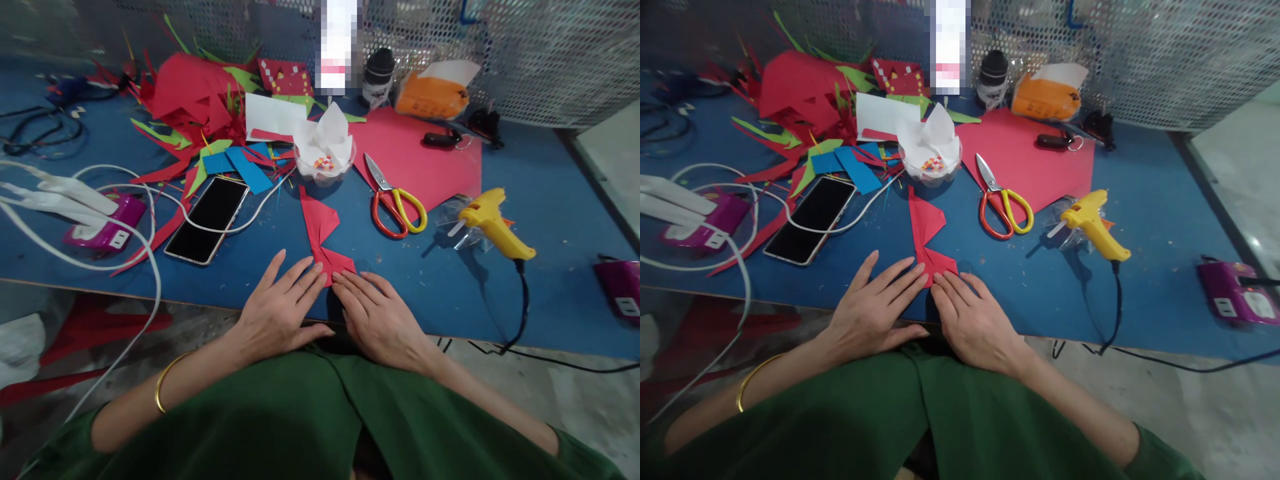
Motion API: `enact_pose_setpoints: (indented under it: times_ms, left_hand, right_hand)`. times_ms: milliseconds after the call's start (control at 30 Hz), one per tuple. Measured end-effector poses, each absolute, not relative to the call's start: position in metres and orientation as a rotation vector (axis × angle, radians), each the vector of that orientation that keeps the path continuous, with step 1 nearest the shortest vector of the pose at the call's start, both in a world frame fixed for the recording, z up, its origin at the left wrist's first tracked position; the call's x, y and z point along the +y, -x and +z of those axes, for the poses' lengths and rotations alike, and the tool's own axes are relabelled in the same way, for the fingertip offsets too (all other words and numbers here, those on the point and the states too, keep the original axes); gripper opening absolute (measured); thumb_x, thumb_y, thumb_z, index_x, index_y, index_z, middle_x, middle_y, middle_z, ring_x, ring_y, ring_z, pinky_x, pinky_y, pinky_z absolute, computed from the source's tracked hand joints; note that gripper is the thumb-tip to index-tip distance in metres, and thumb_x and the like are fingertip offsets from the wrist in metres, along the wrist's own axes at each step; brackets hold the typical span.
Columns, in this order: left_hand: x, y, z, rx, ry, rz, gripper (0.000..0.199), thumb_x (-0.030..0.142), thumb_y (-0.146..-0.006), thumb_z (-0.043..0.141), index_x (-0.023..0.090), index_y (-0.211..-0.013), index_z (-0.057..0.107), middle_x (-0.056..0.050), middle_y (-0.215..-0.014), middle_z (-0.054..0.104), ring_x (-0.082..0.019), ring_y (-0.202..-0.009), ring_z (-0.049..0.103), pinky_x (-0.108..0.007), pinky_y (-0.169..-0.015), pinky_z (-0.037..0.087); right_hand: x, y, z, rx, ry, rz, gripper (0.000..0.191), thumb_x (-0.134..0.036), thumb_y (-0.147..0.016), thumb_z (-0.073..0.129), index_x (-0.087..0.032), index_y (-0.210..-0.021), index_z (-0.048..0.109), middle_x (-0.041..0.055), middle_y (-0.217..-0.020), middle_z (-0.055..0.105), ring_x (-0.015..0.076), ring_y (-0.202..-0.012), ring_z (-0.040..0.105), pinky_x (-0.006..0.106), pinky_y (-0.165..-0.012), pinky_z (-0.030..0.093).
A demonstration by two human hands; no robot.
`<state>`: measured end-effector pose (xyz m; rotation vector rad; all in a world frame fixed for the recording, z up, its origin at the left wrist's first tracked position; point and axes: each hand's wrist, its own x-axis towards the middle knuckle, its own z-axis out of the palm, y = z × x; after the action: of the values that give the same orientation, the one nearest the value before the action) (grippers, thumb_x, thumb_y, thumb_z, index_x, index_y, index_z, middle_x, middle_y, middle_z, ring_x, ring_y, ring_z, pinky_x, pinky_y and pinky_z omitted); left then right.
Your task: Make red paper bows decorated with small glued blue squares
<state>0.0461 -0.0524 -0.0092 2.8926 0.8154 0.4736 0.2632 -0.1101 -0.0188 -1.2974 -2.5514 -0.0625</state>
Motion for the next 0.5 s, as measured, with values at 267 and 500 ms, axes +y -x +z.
enact_pose_setpoints:
  times_ms: [267,500]
  left_hand:
    - [-0.053,-0.046,-0.017,0.78,-3.049,0.448,0.069,0.062,-0.094,0.046,0.006,-0.132,0.059,-0.024,-0.136,0.061,-0.04,-0.129,0.054,-0.068,-0.114,0.024]
    - [-0.057,-0.044,-0.019,0.797,-2.942,0.536,0.07,0.063,-0.092,0.05,0.008,-0.132,0.06,-0.022,-0.136,0.061,-0.038,-0.132,0.052,-0.064,-0.116,0.024]
  right_hand:
    - [-0.114,-0.267,-0.022,-2.534,1.265,-0.135,0.038,-0.014,-0.095,0.044,-0.002,-0.128,0.059,0.0171,-0.137,0.062,0.0271,-0.13,0.055,0.045,-0.111,0.039]
    - [-0.112,-0.266,-0.023,-2.52,1.231,-0.186,0.037,-0.013,-0.093,0.045,-0.002,-0.123,0.061,0.0181,-0.13,0.067,0.0289,-0.124,0.06,0.045,-0.109,0.041]
